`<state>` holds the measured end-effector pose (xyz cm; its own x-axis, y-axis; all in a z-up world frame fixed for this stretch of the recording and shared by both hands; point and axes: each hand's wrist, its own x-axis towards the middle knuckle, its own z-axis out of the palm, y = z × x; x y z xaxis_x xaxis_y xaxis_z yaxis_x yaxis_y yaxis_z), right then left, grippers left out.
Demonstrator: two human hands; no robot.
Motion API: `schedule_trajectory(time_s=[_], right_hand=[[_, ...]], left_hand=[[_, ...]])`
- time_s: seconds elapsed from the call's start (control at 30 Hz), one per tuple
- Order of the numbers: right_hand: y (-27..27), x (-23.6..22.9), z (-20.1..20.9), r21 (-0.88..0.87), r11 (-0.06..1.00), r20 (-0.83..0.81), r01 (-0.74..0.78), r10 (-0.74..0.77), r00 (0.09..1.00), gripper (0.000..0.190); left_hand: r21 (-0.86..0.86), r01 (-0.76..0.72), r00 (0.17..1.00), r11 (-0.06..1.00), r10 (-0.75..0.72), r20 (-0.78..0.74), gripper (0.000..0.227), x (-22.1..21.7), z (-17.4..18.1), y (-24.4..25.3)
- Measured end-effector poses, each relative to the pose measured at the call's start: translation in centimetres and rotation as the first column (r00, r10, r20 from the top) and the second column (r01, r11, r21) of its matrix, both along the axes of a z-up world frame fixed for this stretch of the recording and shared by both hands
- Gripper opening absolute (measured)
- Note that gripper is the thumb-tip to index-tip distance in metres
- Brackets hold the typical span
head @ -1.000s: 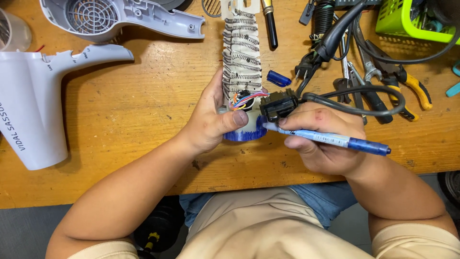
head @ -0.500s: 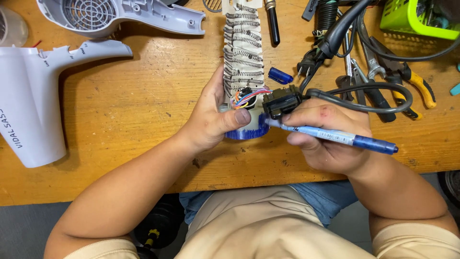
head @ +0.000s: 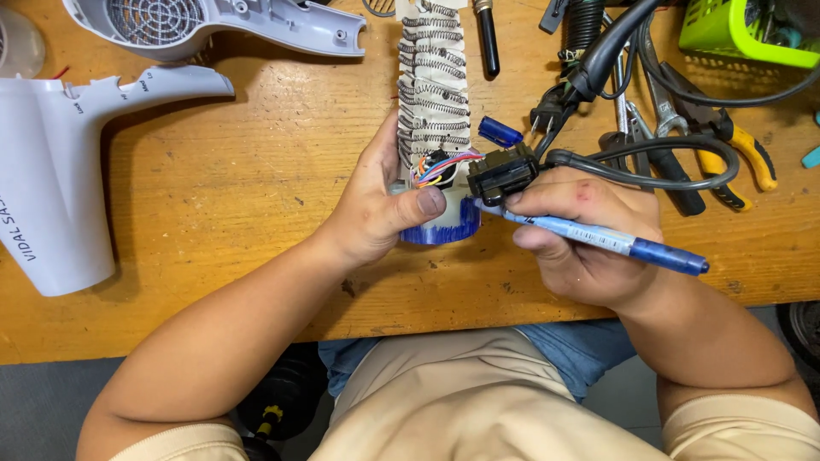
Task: The recorder is inspecting and marking the internal heating element components of a disassembled hair dryer.
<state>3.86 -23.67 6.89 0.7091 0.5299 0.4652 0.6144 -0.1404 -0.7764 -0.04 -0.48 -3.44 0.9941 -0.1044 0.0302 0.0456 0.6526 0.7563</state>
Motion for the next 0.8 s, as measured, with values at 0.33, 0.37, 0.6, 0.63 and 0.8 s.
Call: schedule_trajectory(time_s=[0.33, 0.37, 0.6, 0.63, 0.8], right_hand=[[0.7, -0.1, 1.0, 0.040, 0.996, -0.080, -0.074, 0.077, 0.994, 0.031], [0.6, -0.1, 0.9, 0.045, 0.997, -0.085, -0.068, 0.071, 0.994, 0.031], [0.3, -0.3, 1.3, 0.021, 0.997, -0.098, -0.080, 0.082, 0.992, 0.029], [0.3, -0.2, 0.9, 0.021, 0.996, -0.099, -0.081, 0.083, 0.992, 0.029], [0.3, -0.5, 0.9, 0.042, 0.996, -0.126, -0.076, 0.081, 0.989, 0.028]], left_hand=[[0.004, -0.017, 1.000, 1.000, 0.017, -0.002, 0.083, 0.1, 0.2, 0.2], [0.022, 0.004, 1.000, 1.000, -0.004, 0.004, 0.085, 0.1, -0.1, 0.4], [0.001, 0.008, 1.000, 1.000, -0.008, -0.012, 0.083, -0.3, 0.6, 0.1], [0.001, 0.007, 1.000, 1.000, -0.007, -0.013, 0.083, -0.1, 0.3, 0.3], [0.056, 0.032, 0.999, 0.998, -0.033, 0.006, 0.087, 0.2, -0.8, 0.7]])
